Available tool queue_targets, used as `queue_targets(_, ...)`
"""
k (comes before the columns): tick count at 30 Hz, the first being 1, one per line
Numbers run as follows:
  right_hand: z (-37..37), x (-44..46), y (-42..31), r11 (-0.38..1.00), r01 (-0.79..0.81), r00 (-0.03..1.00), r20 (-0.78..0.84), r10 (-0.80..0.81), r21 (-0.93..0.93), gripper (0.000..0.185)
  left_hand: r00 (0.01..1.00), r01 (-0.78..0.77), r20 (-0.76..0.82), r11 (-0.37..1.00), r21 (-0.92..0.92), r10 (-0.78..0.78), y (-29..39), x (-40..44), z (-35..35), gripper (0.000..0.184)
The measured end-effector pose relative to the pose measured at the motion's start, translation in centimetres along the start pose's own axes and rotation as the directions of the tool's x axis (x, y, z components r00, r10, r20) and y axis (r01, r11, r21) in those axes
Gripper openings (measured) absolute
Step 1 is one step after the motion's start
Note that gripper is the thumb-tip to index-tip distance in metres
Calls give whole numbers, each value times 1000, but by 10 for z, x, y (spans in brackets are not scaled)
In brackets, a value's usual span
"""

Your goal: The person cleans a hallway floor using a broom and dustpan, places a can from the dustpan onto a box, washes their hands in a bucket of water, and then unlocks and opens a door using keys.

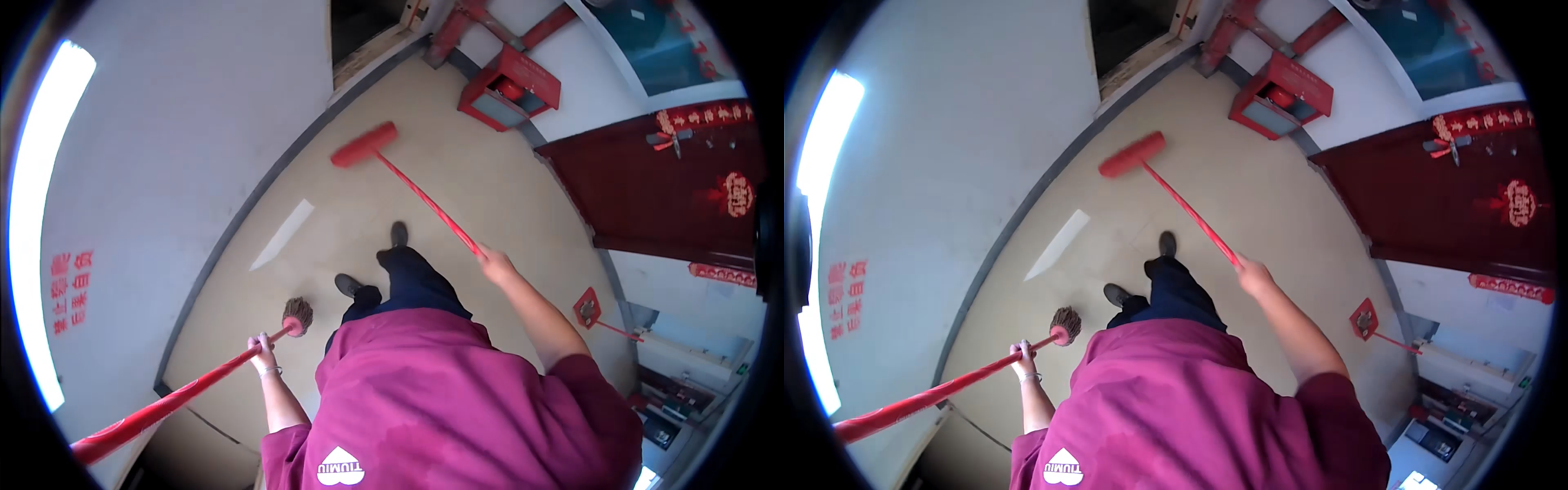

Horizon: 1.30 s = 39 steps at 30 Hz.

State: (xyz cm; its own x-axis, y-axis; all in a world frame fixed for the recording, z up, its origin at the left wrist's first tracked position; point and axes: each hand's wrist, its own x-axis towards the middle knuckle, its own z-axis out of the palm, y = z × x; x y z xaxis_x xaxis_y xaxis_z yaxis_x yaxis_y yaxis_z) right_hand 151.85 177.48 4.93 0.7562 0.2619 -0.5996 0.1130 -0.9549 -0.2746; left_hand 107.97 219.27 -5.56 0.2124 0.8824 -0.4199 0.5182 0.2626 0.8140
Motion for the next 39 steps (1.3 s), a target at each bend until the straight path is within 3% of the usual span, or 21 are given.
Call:
queue_targets(2, 8, 70, -23, 988, 147, 981, -123, -150, -36, 39, 998, -33, 48, 999, 38, 31, 23, 7, 13, 20)
queue_targets(3, -25, 84, -54, 994, 55, 998, -3, -55, -91, 39, 999, -26, 39, 998, 62, 24, 41, -6, 18, 20)
queue_targets(7, -67, 192, -93, 978, 158, 984, -56, -167, -138, 34, 995, -88, 46, 994, 57, 86, 110, -6, 66, 19)
queue_targets(8, -83, 208, -97, 991, 61, 998, 21, -59, -123, 33, 994, -104, 33, 990, 99, 102, 124, -9, 76, 19)
queue_targets(9, -93, 219, -95, 992, -37, 994, 101, 49, -119, 32, 995, -99, 31, 988, 117, 96, 133, -12, 88, 19)
queue_targets(10, -104, 217, -74, 992, -29, 990, 133, 46, -125, 32, 995, -100, 15, 991, 94, 99, 147, -36, 93, 19)
queue_targets(12, -107, 240, -29, 996, 30, 993, 120, -19, -88, 31, 990, -137, 25, 989, 60, 136, 164, -7, 125, 20)
queue_targets(15, -113, 206, 82, 982, 109, 991, 93, -96, -152, 32, 981, -192, 46, 979, 70, 189, 190, 6, 170, 20)
queue_targets(18, -152, 104, 194, 973, -70, 987, 129, 100, -218, 32, 985, -168, 60, 982, 90, 163, 215, 1, 207, 19)
queue_targets(20, -178, 39, 249, 950, -185, 966, 129, 222, -252, 32, 990, -122, 73, 992, 0, 122, 227, 23, 237, 18)
queue_targets(24, -207, -50, 344, 920, -254, 938, 155, 309, -300, 29, 960, -148, 231, 987, -57, 157, 296, 33, 286, 17)
queue_targets(25, -200, -59, 377, 926, -292, 926, 174, 336, -238, 27, 941, -179, 282, 982, -54, 187, 310, 40, 298, 17)
queue_targets(28, -188, -64, 389, 894, -435, 866, 222, 448, -107, 25, 885, -201, 408, 974, -106, 227, 365, 41, 333, 16)
queue_targets(29, -197, -63, 356, 853, -522, 826, 240, 510, -19, 24, 886, -197, 405, 974, -115, 227, 386, 40, 341, 16)
queue_targets(32, -178, -66, 345, 810, -584, 792, 258, 554, 54, 25, 849, -263, 431, 952, -155, 305, 447, 43, 358, 14)
queue_targets(34, -179, -67, 315, 830, -556, 807, 208, 553, -50, 23, 824, -270, 469, 949, -165, 316, 453, 60, 376, 14)
queue_targets(36, -150, -71, 338, 893, -433, 895, 63, 442, -125, 23, 806, -243, 517, 958, -154, 288, 457, 71, 397, 13)
queue_targets(39, -172, -67, 284, 819, -564, 811, 118, 573, -102, 24, 811, -237, 523, 965, -115, 262, 458, 86, 418, 15)
